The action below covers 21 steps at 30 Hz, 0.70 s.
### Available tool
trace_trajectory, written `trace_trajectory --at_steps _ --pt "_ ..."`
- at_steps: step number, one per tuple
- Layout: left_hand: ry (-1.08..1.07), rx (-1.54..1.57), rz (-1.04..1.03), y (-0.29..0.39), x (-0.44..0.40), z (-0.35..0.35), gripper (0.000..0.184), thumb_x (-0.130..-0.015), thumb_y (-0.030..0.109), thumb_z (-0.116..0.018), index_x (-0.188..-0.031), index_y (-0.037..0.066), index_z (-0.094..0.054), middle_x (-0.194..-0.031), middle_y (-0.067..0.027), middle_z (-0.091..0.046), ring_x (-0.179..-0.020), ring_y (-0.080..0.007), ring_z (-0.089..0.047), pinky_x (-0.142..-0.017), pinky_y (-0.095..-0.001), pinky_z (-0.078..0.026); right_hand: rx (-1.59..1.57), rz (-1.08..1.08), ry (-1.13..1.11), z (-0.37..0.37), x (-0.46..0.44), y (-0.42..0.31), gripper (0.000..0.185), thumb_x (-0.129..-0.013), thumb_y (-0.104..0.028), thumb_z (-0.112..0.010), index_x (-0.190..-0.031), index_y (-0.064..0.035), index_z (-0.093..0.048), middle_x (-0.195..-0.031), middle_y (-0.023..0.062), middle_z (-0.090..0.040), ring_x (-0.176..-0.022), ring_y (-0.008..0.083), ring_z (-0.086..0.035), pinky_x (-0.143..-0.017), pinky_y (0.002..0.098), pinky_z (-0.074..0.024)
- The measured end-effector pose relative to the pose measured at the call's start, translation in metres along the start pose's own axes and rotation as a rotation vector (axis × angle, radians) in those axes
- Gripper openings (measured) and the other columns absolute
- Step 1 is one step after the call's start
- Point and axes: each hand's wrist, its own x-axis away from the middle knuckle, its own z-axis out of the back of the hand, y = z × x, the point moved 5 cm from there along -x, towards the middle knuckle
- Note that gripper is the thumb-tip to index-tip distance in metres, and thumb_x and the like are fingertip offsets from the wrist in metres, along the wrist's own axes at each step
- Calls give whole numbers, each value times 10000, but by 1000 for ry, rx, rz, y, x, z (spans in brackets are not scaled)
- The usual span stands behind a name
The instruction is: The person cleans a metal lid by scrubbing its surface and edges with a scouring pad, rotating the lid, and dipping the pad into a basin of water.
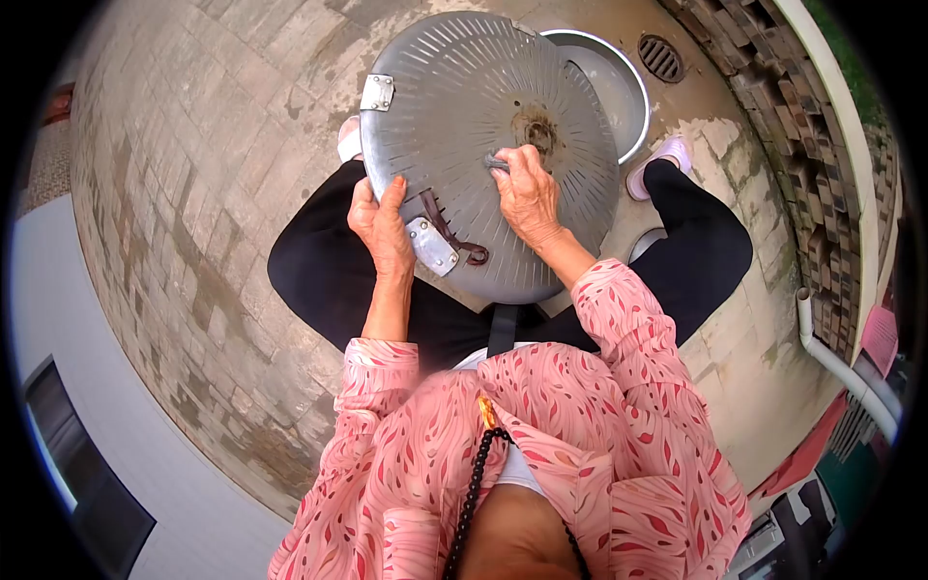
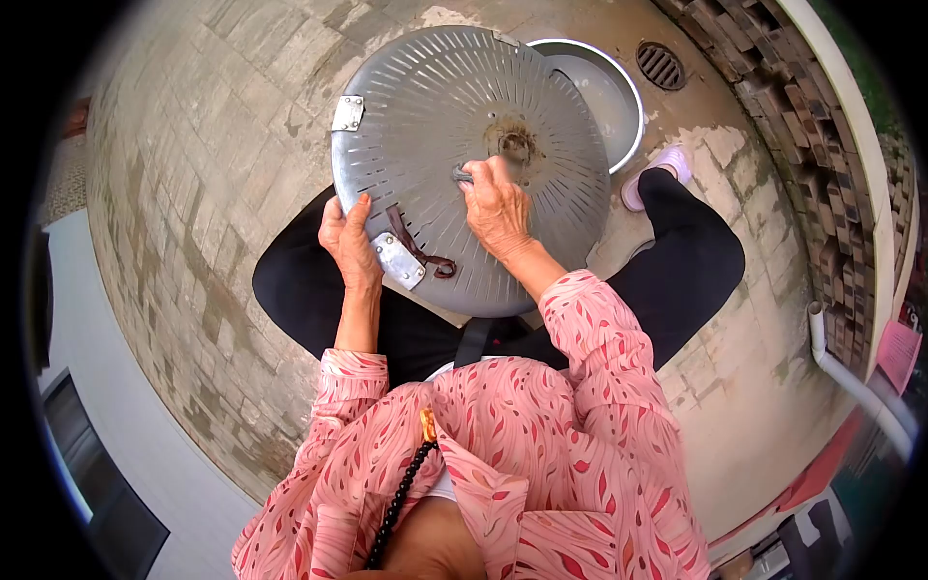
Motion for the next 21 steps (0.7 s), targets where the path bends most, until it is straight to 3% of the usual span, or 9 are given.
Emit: trace_trajectory --at_steps 4,7,10,15,21 --pt "-95 99 232 -15 -1 10 108 -800 19 -630 -883 -5 -565 -867 -84 -633 -702 -131 -591 -678 -269 -503 38 29 11 -1 5 4 243 -783 -78 -650 -995 -99 -534 -884 102 -500 -701 315 -597 -559 422 -484" --pt "-139 116 507 -9 -19 -6 243 -801 56 -678 -1003 -48 -595 -904 -116 -646 -745 -176 -627 -667 -304 -532 70 47 -12 -6 -5 1 234 -777 -75 -653 -984 -90 -544 -877 105 -503 -701 311 -607 -555 422 -491" --pt "-161 63 503 -19 -33 -8 282 -815 61 -664 -1046 -71 -570 -902 -134 -642 -732 -208 -647 -678 -329 -555 101 61 -15 -13 -15 -3 224 -770 -72 -657 -967 -76 -550 -868 109 -505 -704 303 -618 -548 420 -496" --pt "-154 150 335 4 -30 -13 256 -814 15 -637 -1046 -83 -587 -896 -136 -645 -725 -206 -639 -670 -322 -547 54 85 -30 -11 -29 -12 209 -769 -72 -657 -947 -72 -547 -867 105 -506 -707 295 -623 -542 411 -496" --pt "-65 172 117 27 -9 -16 270 -822 9 -621 -1076 -62 -562 -974 -117 -630 -812 -182 -624 -744 -304 -519 -92 114 79 -19 -44 -23 206 -787 -68 -647 -962 -84 -541 -897 103 -517 -755 312 -617 -593 420 -498"
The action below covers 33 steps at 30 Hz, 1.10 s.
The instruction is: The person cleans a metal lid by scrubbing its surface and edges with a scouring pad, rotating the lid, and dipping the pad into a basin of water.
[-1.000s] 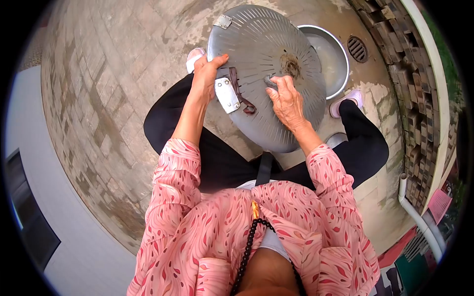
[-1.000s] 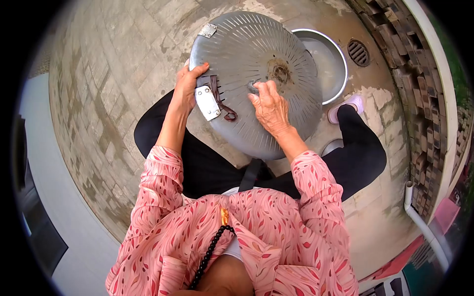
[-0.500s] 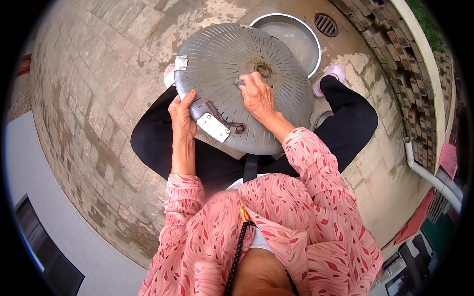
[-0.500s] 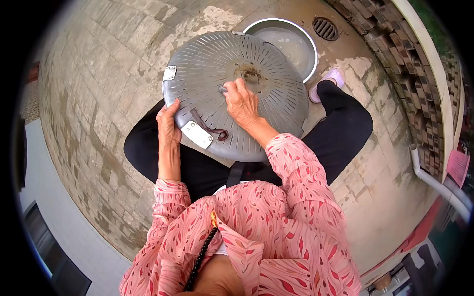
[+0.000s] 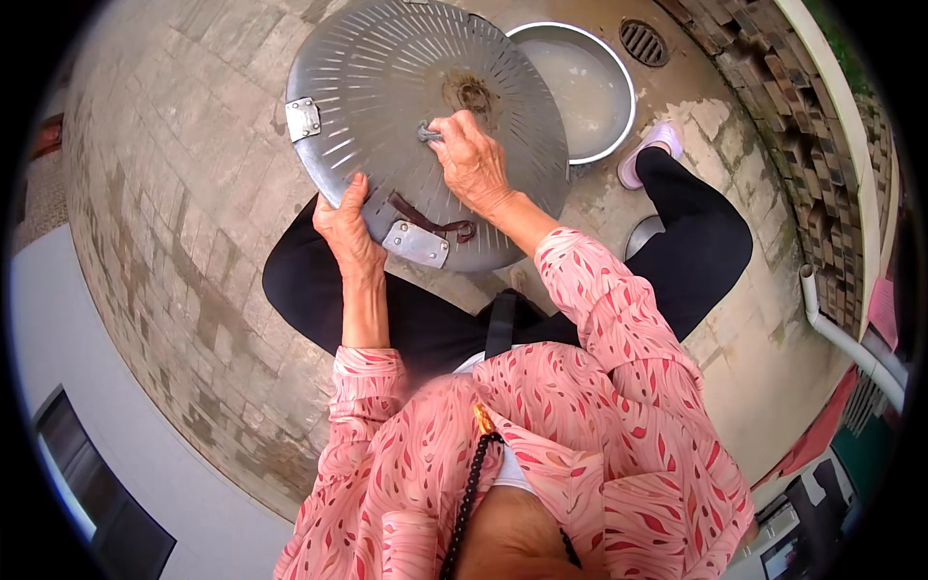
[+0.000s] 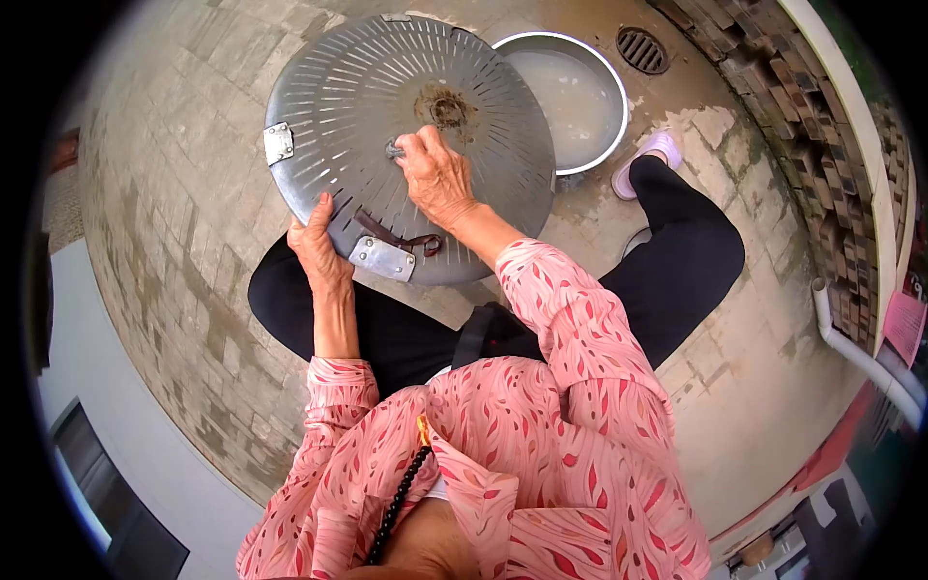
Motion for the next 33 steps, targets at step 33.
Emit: trace_trajectory --at_steps 33 --pt "193 -272 -143 -28 -9 3 298 -964 281 -500 -805 29 -505 -694 48 -358 -660 -62 -306 -564 -243 -277 352 -21 -78 -37 -52 5 116 -818 -94 -631 -869 -35 -544 -792 142 -648 -649 360 -637 -531 430 -493"
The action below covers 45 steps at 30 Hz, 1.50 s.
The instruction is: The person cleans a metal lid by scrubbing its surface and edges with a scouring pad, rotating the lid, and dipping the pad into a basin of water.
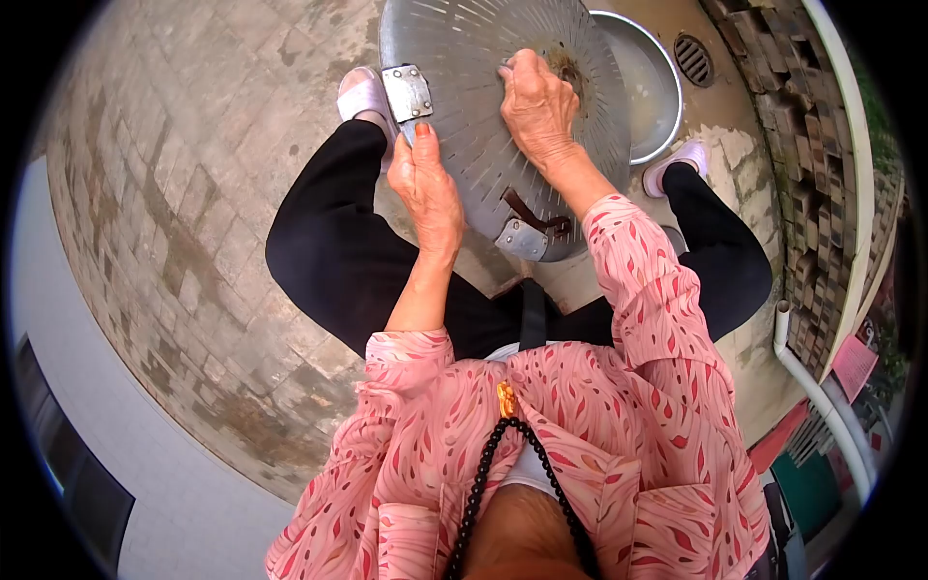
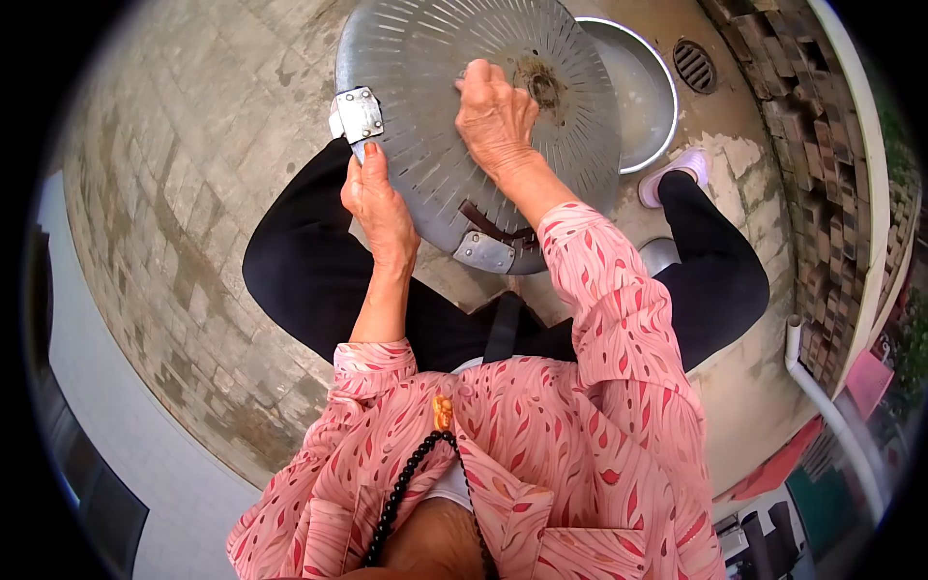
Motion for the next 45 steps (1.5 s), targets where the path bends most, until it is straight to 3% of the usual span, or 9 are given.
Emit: trace_trajectory --at_steps 6,9,13,19,23,29,35,41,45 --pt "22 73 47 -11 4 9 306 -965 277 -495 -795 23 -500 -681 45 -351 -650 -62 -295 -552 -247 -270 -128 173 -11 -8 11 -25 129 -818 -110 -636 -889 -51 -546 -783 142 -647 -634 368 -631 -518 426 -494" --pt "22 25 26 -9 2 10 321 -963 273 -498 -762 23 -480 -661 50 -335 -629 -64 -282 -538 -257 -256 133 45 -37 -7 -11 12 129 -825 -124 -634 -876 -51 -540 -785 142 -649 -634 373 -629 -514 427 -491" --pt "35 61 26 -10 0 6 345 -964 281 -492 -739 21 -464 -646 52 -316 -618 -66 -265 -526 -268 -240 -252 202 -68 12 28 -67 117 -839 -125 -620 -874 -50 -537 -789 136 -637 -636 360 -629 -500 413 -479" --pt "20 -6 -22 -3 3 11 347 -959 278 -496 -705 49 -443 -645 49 -322 -626 -64 -266 -536 -267 -241 103 62 -62 -8 11 32 110 -831 -111 -623 -860 -53 -535 -797 142 -633 -635 363 -623 -493 405 -476" --pt "17 98 19 -10 -1 6 351 -955 272 -502 -689 60 -412 -652 58 -295 -631 -64 -254 -538 -267 -231 -269 184 -97 27 57 -66 121 -823 -109 -635 -860 -48 -538 -797 144 -629 -626 357 -614 -486 404 -471" --pt "1 128 61 -20 -1 14 338 -948 255 -515 -683 78 -403 -665 75 -290 -636 -53 -238 -534 -257 -212 70 43 -75 11 42 17 162 -775 -66 -669 -861 -47 -533 -782 114 -609 -605 342 -611 -489 394 -471" --pt "20 174 110 -13 0 8 321 -939 316 -548 -735 79 -479 -676 92 -313 -639 -33 -231 -539 -221 -189 -253 194 -100 22 73 -36 160 -775 -56 -671 -846 -51 -528 -785 116 -614 -615 335 -618 -500 388 -481" --pt "31 120 74 -10 -1 8 312 -948 327 -540 -779 66 -513 -680 95 -315 -639 -35 -233 -540 -219 -190 161 -68 -52 -2 17 62 111 -829 -102 -622 -851 -46 -529 -805 140 -634 -671 376 -626 -535 431 -494" --pt "31 146 127 -11 0 3 300 -951 314 -536 -806 52 -533 -687 89 -345 -642 -36 -265 -546 -215 -228 -267 173 -104 16 38 -48 171 -772 -84 -667 -844 -50 -515 -819 133 -619 -647 347 -627 -513 408 -482"
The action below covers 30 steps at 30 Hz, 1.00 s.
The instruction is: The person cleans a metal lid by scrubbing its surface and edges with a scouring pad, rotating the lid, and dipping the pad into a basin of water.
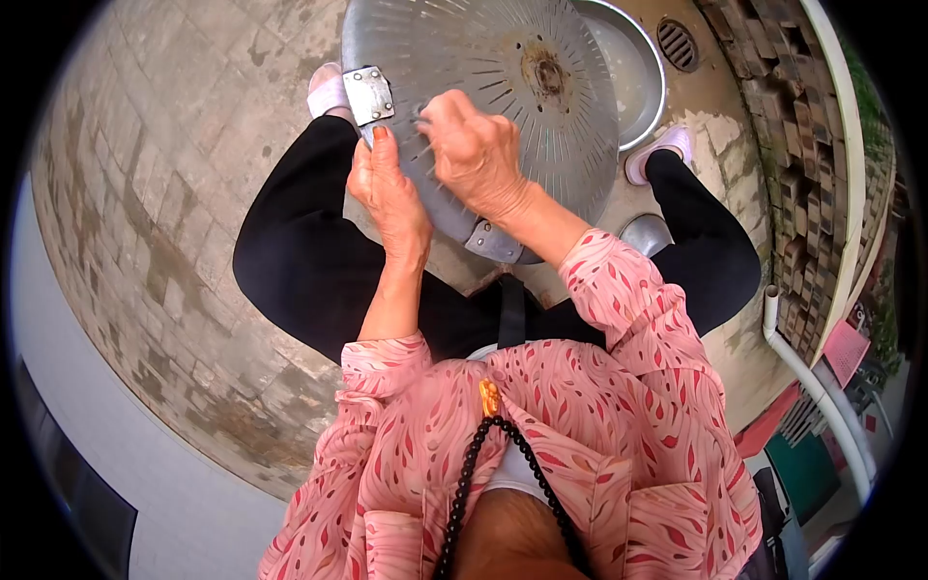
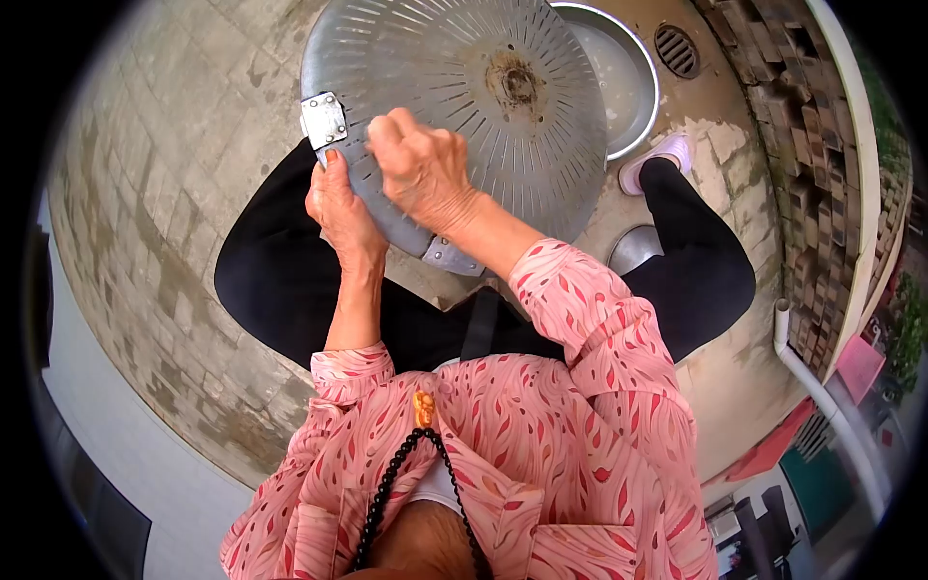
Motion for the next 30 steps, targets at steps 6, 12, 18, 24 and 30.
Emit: trace_trajectory --at_steps 6,12,18,24,30 --pt "10 -58 -27 -5 -2 11 310 -954 312 -526 -814 36 -535 -697 74 -376 -649 -45 -294 -563 -203 -256 262 -150 55 -7 -16 94 138 -817 -89 -631 -827 -50 -499 -771 132 -630 -658 353 -633 -508 411 -491" --pt "-5 -58 -18 -1 0 -1 281 -956 286 -522 -840 31 -543 -723 68 -406 -690 -46 -323 -606 -211 -285 59 31 75 -18 -42 17 129 -813 -86 -621 -806 -57 -495 -751 108 -611 -605 337 -625 -492 405 -486" --pt "21 -85 19 -5 -4 13 277 -948 284 -532 -910 13 -570 -785 24 -516 -709 -60 -428 -651 -231 -373 179 -17 29 -19 -37 91 135 -817 -123 -637 -835 -63 -518 -775 95 -618 -619 335 -617 -524 389 -495" --pt "-33 -181 15 15 -18 7 295 -950 279 -521 -952 -10 -578 -833 -49 -604 -728 -106 -556 -670 -247 -447 -44 -510 243 39 -12 268 207 -852 -225 -600 -888 -21 -609 -760 189 -641 -743 375 -625 -696 424 -468" --pt "96 -352 -152 49 -25 11 274 -948 239 -493 -977 -15 -593 -868 -70 -625 -747 -112 -568 -716 -240 -451 462 -834 342 69 65 404 259 -799 -247 -662 -955 -49 -605 -838 205 -641 -820 366 -631 -749 457 -479"
